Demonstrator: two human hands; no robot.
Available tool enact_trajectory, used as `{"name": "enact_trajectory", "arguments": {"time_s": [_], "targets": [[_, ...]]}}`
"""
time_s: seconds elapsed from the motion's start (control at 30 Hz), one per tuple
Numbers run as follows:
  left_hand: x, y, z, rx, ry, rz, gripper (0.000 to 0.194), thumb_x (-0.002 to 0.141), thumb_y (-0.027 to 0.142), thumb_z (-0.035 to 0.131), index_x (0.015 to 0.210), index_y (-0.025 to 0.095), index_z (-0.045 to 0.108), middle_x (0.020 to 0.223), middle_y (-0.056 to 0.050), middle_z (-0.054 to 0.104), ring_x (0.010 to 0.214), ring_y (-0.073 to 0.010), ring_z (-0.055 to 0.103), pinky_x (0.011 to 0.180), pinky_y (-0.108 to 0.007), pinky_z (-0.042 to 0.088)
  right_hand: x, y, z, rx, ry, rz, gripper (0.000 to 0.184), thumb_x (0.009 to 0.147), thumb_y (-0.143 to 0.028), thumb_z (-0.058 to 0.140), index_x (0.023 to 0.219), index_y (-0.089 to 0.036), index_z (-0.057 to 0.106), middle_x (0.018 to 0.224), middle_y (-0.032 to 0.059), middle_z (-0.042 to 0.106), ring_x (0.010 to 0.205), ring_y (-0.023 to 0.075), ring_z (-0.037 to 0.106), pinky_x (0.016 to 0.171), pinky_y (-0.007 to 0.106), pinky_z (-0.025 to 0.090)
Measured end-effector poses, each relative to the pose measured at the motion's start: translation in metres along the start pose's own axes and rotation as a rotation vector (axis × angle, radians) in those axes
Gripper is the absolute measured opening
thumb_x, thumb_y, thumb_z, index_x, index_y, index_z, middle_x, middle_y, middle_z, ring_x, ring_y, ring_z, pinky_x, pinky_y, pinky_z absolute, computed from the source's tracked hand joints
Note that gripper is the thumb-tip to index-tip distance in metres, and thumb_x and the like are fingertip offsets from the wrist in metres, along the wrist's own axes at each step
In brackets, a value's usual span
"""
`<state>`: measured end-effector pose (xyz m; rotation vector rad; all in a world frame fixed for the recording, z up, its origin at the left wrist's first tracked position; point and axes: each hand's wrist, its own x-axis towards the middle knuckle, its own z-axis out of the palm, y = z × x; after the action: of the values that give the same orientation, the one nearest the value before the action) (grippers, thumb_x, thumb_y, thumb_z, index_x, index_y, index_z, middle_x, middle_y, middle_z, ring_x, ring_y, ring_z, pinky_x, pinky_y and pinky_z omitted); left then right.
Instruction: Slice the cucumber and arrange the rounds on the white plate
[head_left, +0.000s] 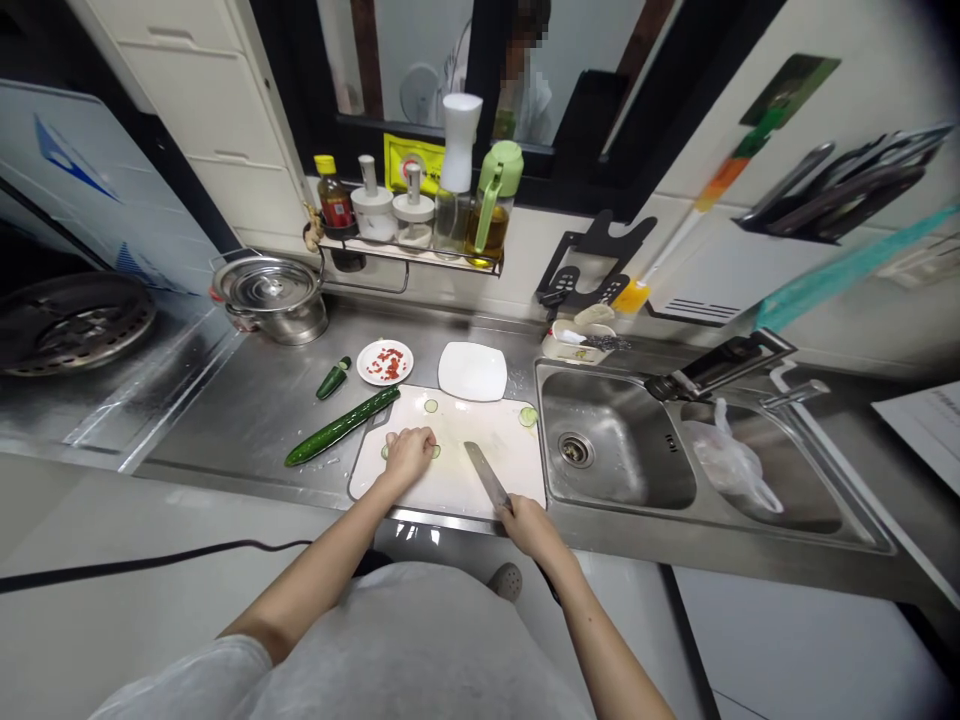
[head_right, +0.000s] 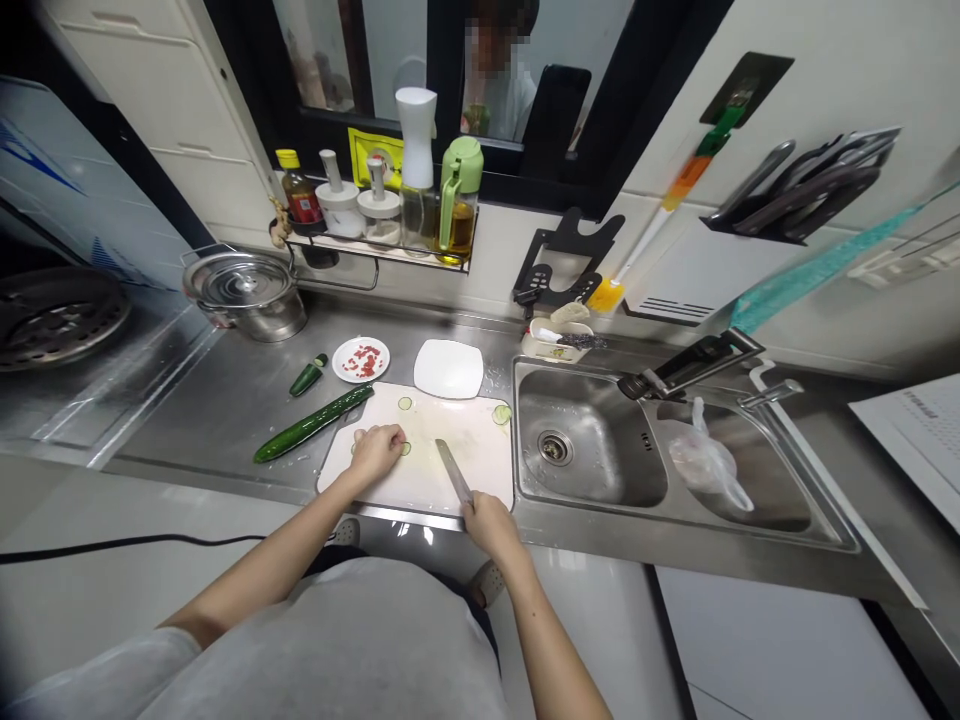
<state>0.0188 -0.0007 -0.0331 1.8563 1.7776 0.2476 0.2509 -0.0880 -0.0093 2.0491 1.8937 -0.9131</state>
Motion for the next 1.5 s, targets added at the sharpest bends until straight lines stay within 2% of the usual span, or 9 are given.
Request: {"name": "enact_trajectory", "arguments": {"time_s": [0.17,0.37,0.53,0.7,1.2,1.33,1.5], "targets": [[-0.018,-0.006,-0.008,-0.099,0.005,-0.018,0.01,0.082,0.023,0.055,0.085,0.024,0.065,0.088,0.0,0.071,0.093,-0.0206,0.062,0.087,-0.037,0.029,0.003,0.004,0.004,0.004,0.002,-0.002,0.027,0.092,-0.028,0.043,0.097,-0.014,0.067,0.099,0.0137,0.07,0.091,0.0212,0.063,0.066,0.026,0.032],[-0.038,-0.034,-0.019,-0.155,0.034,-0.094,0.011,0.08,0.033,0.06,0.084,0.025,0.067,0.086,0.002,0.072,0.086,-0.0173,0.063,0.087,-0.034,0.032,0.008,0.006,0.007,0.021,0.012,-0.015,0.027,0.091,-0.028,0.044,0.095,-0.015,0.067,0.097,0.0129,0.07,0.09,0.0207,0.063,0.066,0.025,0.031],[-0.031,-0.058,-0.027,-0.14,0.089,-0.2,0.013,0.08,0.034,0.061,0.087,0.025,0.067,0.088,0.002,0.072,0.084,-0.0169,0.062,0.086,-0.033,0.033,0.008,0.002,0.004,0.025,0.003,-0.004,0.027,0.091,-0.028,0.044,0.096,-0.015,0.067,0.099,0.0133,0.07,0.092,0.0216,0.063,0.067,0.025,0.032],[-0.021,-0.067,-0.028,-0.1,0.106,-0.232,0.013,0.08,0.028,0.058,0.09,0.025,0.066,0.09,0.001,0.073,0.088,-0.0186,0.062,0.086,-0.035,0.031,0.008,0.002,0.002,0.017,-0.004,-0.013,0.028,0.091,-0.028,0.044,0.098,-0.014,0.067,0.099,0.0138,0.07,0.093,0.0216,0.063,0.068,0.026,0.033],[-0.015,-0.07,-0.028,0.005,0.104,-0.23,0.015,0.079,0.028,0.058,0.09,0.024,0.068,0.096,-0.004,0.071,0.097,-0.0231,0.06,0.082,-0.035,0.034,0.008,0.003,0.002,0.017,-0.002,-0.027,0.028,0.091,-0.029,0.043,0.095,-0.014,0.067,0.098,0.0132,0.071,0.092,0.0214,0.063,0.066,0.025,0.032],[0.001,-0.057,-0.028,-0.034,0.121,-0.193,0.018,0.081,0.03,0.056,0.093,0.025,0.068,0.097,-0.003,0.071,0.097,-0.0226,0.061,0.084,-0.035,0.035,0.009,0.004,0.003,0.028,-0.005,-0.011,0.028,0.091,-0.029,0.043,0.095,-0.014,0.067,0.098,0.0132,0.071,0.091,0.021,0.063,0.067,0.025,0.033],[0.037,-0.027,-0.023,-0.034,0.119,-0.141,0.028,0.083,0.032,0.054,0.109,0.028,0.065,0.107,-0.005,0.069,0.105,-0.0241,0.058,0.089,-0.037,0.035,0.01,0.005,0.004,0.019,-0.004,-0.014,0.028,0.092,-0.029,0.043,0.097,-0.014,0.067,0.099,0.0137,0.07,0.093,0.0209,0.063,0.068,0.025,0.033]]}}
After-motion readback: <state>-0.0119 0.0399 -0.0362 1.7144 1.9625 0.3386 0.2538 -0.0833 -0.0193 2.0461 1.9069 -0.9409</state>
